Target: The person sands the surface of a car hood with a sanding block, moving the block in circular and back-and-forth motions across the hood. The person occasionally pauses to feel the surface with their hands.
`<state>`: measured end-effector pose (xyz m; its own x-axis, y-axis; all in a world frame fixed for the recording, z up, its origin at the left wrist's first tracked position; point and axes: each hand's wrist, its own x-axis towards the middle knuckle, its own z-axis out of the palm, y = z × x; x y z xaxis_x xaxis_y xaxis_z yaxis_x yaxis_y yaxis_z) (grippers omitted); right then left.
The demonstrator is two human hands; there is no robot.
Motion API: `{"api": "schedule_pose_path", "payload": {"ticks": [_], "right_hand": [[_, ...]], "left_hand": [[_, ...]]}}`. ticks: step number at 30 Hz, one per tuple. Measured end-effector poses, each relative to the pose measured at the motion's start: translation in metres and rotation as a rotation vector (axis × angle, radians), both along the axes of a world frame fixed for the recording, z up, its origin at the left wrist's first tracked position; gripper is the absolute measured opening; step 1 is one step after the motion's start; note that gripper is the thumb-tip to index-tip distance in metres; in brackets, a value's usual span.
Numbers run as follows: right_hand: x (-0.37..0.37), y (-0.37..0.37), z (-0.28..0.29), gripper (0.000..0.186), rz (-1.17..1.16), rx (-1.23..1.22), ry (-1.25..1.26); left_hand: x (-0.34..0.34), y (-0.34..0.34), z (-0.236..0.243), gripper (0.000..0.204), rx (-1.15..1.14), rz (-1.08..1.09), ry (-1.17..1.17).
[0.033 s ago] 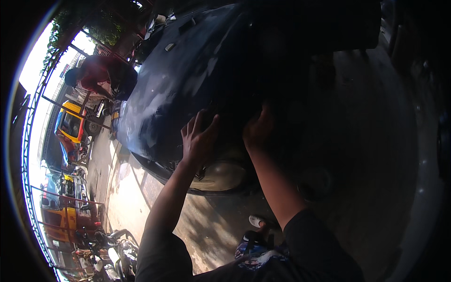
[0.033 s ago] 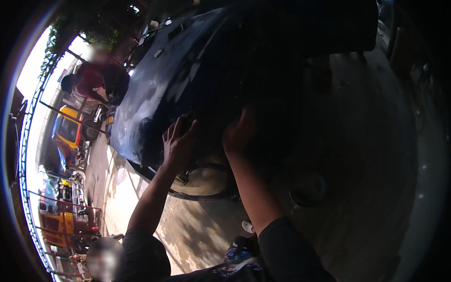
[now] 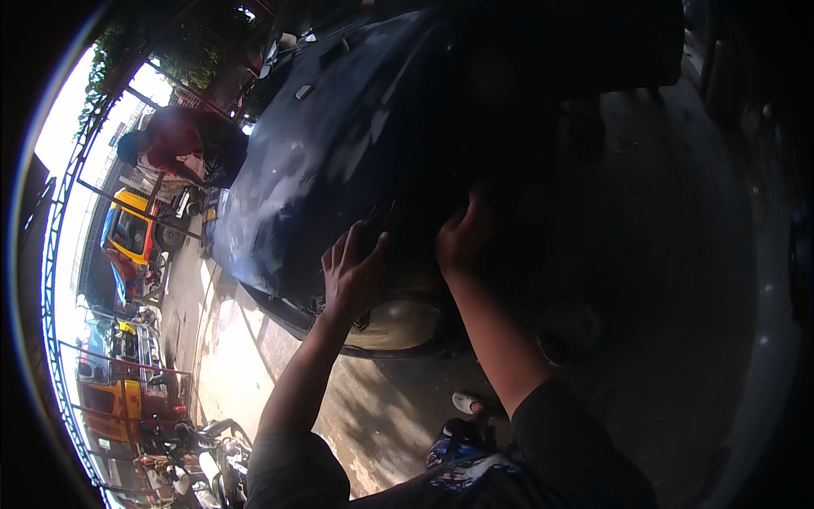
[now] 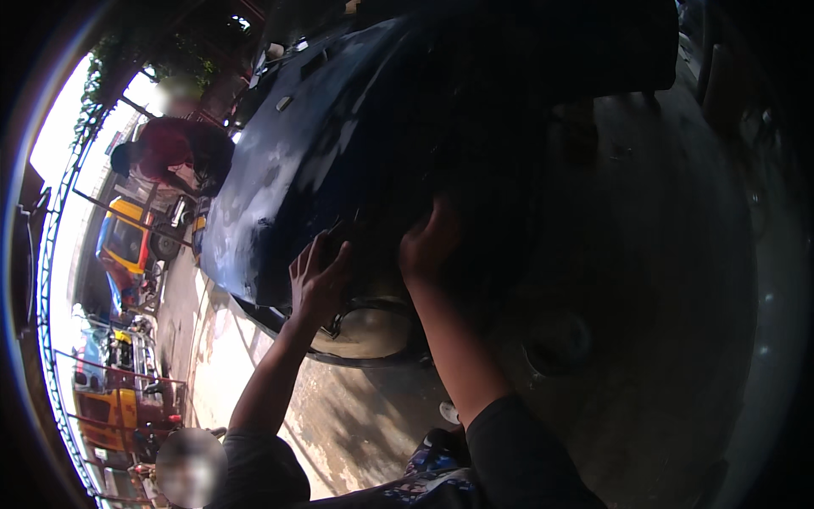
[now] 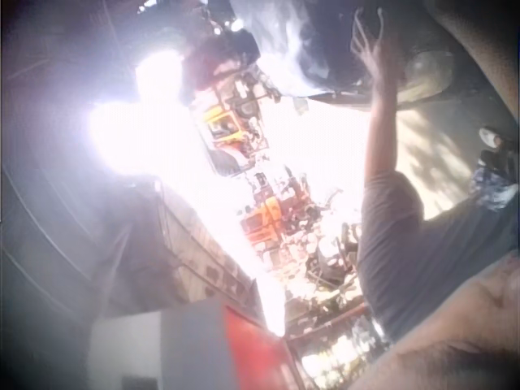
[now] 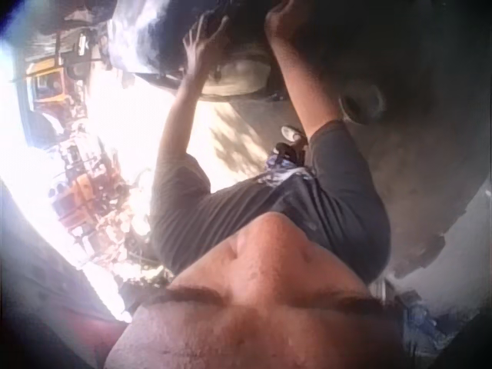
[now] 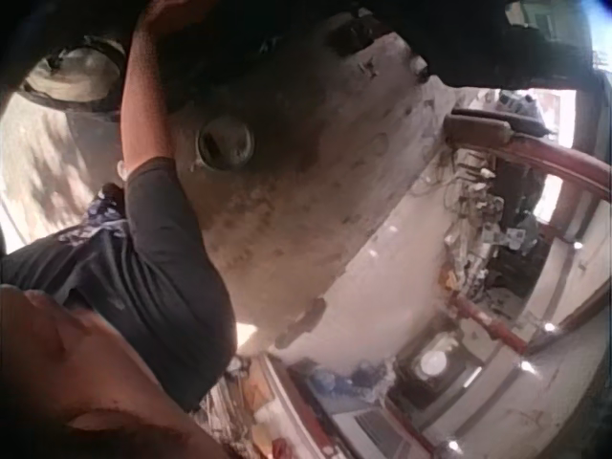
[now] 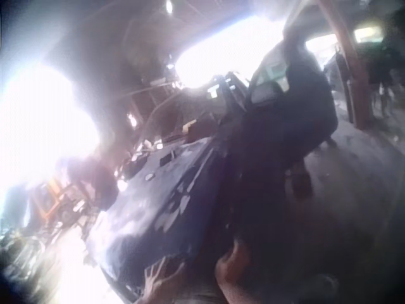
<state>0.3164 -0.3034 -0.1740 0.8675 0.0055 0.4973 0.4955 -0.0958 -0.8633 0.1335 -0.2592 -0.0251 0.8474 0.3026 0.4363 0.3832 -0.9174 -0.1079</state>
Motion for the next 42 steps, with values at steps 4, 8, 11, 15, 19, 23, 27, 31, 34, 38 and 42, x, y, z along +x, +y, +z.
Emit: {"api": "schedule_pose_path", "payload": {"ticks": [4, 8, 11, 15, 19, 23, 27, 31, 34, 38, 42], "right_hand": [[-0.001, -0.003, 0.010, 0.036, -0.055, -0.080, -0.025], [0.003, -0.008, 0.025, 0.035, -0.053, -0.037, -0.038], [0.002, -0.009, 0.028, 0.036, -0.019, -0.013, -0.084], [0.001, -0.002, 0.018, 0.036, -0.036, -0.045, -0.016], [0.004, 0.004, 0.006, 0.034, -0.098, -0.095, -0.092], [-0.003, -0.009, 0.019, 0.033, -0.029, -0.166, -0.033], [-0.060, -0.038, 0.050, 0.032, 0.080, -0.084, 0.020], [-0.149, -0.053, 0.073, 0.039, 0.371, 0.026, 0.240], [-0.183, -0.049, 0.083, 0.049, 0.304, -0.048, 0.158], [-0.186, -0.039, 0.090, 0.065, 0.187, -0.193, 0.108], [-0.186, -0.033, 0.096, 0.077, 0.148, -0.495, -0.061]], "left_hand": [[0.012, 0.014, 0.012, 0.063, 0.050, -0.069, 0.091], [0.048, 0.034, 0.010, 0.066, -0.079, 0.005, 0.064], [0.021, 0.012, 0.011, 0.064, -0.030, -0.005, 0.078], [0.013, -0.013, 0.050, 0.062, 0.030, -0.168, 0.129], [0.073, 0.023, 0.062, 0.062, -0.105, -0.033, 0.161], [0.090, 0.068, 0.005, 0.057, -0.062, 0.012, 0.032], [0.003, 0.046, -0.049, 0.055, 0.010, -0.130, -0.041], [-0.066, 0.009, -0.038, 0.058, -0.121, -0.091, -0.035], [-0.079, -0.005, -0.020, 0.061, -0.247, -0.063, -0.035], [-0.091, 0.003, -0.027, 0.063, -0.601, -0.170, -0.209], [-0.131, 0.025, -0.051, 0.056, -1.104, -0.387, -0.464]]}}
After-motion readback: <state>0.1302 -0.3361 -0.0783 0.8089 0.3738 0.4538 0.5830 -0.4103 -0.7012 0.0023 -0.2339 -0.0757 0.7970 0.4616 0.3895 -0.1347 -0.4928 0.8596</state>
